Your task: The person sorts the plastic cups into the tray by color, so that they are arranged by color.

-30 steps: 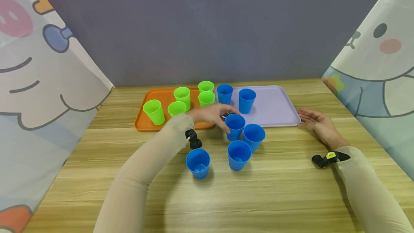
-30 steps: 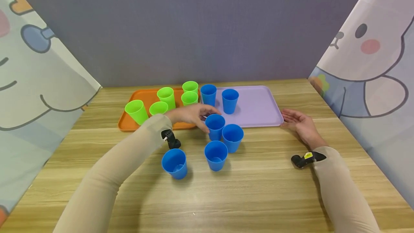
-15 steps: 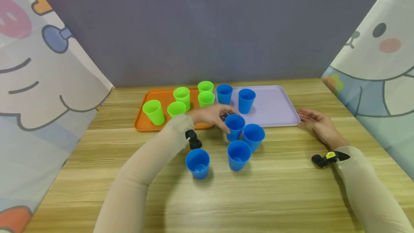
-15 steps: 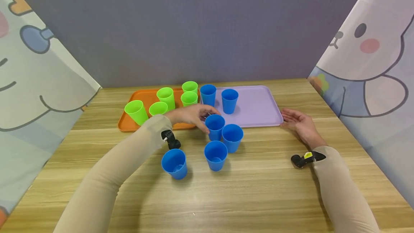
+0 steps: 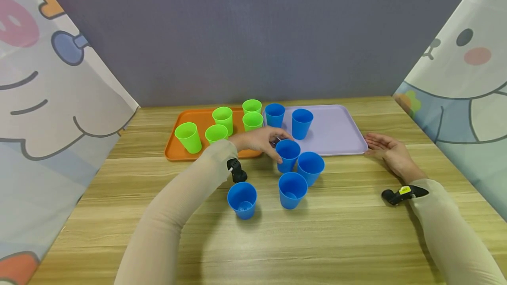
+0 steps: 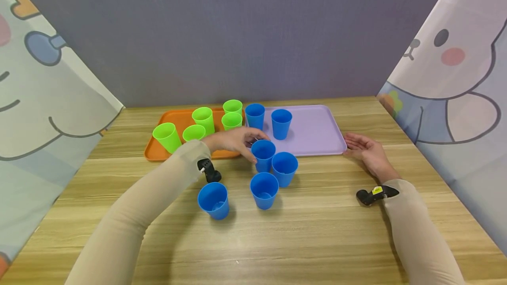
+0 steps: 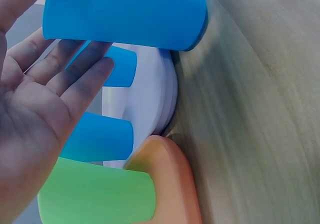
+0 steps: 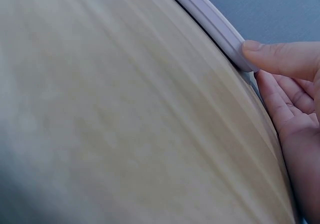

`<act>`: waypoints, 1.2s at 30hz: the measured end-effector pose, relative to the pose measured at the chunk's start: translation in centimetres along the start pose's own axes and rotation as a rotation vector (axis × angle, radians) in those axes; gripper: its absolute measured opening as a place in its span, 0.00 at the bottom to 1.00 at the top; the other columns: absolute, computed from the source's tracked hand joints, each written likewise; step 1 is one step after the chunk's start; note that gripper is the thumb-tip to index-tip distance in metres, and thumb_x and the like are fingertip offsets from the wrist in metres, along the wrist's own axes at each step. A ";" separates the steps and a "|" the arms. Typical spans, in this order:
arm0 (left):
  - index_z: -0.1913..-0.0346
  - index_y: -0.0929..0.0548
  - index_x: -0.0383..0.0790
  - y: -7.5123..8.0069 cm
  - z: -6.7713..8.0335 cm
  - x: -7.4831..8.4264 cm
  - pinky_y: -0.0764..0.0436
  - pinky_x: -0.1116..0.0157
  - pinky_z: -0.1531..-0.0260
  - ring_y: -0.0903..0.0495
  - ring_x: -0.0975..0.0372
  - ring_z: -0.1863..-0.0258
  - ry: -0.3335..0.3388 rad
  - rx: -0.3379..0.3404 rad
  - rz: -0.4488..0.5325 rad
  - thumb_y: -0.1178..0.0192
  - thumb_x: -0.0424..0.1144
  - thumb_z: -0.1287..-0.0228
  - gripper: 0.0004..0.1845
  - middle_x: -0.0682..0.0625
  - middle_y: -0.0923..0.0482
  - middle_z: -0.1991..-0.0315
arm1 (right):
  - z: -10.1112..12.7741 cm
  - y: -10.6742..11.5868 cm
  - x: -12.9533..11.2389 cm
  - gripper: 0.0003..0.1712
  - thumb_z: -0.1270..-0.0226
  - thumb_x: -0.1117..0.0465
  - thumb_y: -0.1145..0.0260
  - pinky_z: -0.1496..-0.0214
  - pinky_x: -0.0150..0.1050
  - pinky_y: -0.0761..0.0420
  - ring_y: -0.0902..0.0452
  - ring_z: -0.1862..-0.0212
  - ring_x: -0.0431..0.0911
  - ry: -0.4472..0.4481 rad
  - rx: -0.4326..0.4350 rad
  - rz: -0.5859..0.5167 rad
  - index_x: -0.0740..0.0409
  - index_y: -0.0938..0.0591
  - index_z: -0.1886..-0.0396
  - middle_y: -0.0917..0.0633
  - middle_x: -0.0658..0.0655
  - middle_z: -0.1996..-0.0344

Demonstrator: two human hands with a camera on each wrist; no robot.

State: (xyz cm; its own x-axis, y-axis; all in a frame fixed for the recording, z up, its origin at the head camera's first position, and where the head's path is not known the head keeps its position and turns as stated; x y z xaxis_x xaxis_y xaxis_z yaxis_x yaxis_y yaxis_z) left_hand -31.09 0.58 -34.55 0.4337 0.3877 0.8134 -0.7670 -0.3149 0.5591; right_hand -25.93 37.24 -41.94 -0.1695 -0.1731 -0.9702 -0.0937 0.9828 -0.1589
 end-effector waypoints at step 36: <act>0.30 0.29 0.42 1.6 -3.4 2.9 0.28 0.62 0.36 0.29 0.55 0.35 0.036 0.152 -0.114 0.26 0.42 0.43 0.37 0.47 0.29 0.33 | 0.0 0.2 0.1 0.30 0.44 0.89 0.39 0.50 0.27 0.20 0.16 0.51 0.36 -0.011 0.004 0.019 0.61 0.19 0.45 0.12 0.48 0.54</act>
State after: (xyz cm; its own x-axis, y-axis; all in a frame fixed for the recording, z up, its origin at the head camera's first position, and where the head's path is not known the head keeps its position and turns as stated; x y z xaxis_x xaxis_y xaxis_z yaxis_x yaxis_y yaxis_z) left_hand -32.70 4.16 -31.79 0.4939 0.4585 0.7388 -0.6328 -0.3932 0.6670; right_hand -25.93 37.39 -42.08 -0.1602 -0.1541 -0.9750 -0.0871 0.9861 -0.1416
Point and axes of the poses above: each hand's wrist, its own z-axis away from the middle knuckle, its own y-axis out of the back of the hand, x = y × z, the point moved 5 cm from there along -z, towards the middle knuckle
